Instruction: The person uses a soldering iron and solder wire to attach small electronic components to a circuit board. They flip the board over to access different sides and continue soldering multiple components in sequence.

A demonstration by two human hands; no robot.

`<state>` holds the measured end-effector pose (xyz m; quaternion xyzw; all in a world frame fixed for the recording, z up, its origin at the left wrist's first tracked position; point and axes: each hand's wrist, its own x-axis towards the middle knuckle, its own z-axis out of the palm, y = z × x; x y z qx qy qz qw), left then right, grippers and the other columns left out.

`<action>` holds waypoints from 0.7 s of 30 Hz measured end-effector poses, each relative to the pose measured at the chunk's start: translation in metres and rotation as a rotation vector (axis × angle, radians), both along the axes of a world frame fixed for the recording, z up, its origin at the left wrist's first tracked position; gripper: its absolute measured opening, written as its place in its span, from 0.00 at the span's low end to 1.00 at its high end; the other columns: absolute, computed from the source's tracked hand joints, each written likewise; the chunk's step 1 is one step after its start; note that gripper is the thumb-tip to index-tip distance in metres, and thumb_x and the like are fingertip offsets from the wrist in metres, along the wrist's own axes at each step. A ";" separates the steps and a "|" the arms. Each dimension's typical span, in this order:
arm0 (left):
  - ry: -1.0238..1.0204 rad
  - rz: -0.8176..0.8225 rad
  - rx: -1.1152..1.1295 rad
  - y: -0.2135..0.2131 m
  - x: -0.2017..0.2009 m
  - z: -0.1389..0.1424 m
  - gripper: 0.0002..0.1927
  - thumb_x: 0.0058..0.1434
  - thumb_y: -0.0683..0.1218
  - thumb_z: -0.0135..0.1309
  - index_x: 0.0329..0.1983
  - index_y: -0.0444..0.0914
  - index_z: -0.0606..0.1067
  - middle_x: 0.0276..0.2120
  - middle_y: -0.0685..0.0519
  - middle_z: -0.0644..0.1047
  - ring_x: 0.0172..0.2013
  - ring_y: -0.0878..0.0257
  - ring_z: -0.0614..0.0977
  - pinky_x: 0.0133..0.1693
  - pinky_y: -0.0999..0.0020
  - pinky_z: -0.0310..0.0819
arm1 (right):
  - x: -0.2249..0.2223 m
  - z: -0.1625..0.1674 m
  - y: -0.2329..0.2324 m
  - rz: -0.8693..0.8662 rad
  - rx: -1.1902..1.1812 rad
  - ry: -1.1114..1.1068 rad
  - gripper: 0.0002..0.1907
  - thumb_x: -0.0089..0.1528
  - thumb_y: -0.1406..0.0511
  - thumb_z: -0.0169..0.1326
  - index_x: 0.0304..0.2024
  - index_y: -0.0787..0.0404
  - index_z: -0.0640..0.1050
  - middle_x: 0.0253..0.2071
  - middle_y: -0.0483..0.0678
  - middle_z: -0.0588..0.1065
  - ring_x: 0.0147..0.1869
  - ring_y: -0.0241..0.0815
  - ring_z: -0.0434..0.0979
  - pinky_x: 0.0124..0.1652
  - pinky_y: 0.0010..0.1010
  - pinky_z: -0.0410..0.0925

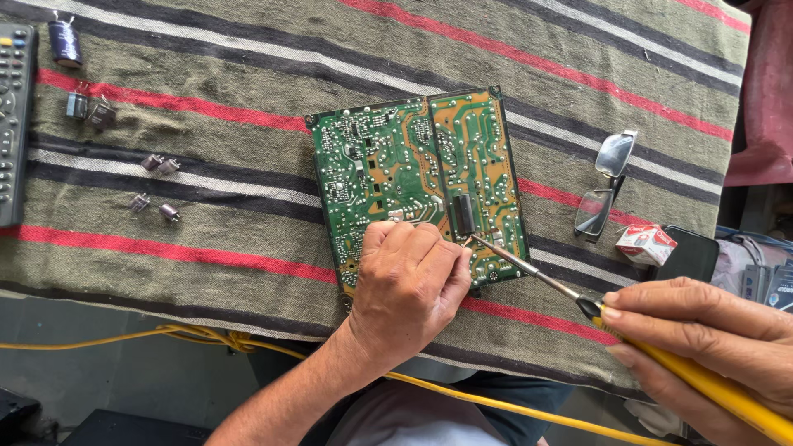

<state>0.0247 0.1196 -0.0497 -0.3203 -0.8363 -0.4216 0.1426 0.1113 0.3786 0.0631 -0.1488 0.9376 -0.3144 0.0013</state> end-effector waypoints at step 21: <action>-0.023 0.011 0.013 0.000 0.000 -0.002 0.07 0.64 0.42 0.61 0.33 0.38 0.73 0.31 0.52 0.73 0.35 0.56 0.76 0.47 0.55 0.66 | 0.009 -0.011 0.012 -0.040 0.012 0.005 0.16 0.52 0.72 0.63 0.44 0.62 0.82 0.46 0.51 0.81 0.49 0.43 0.86 0.51 0.31 0.78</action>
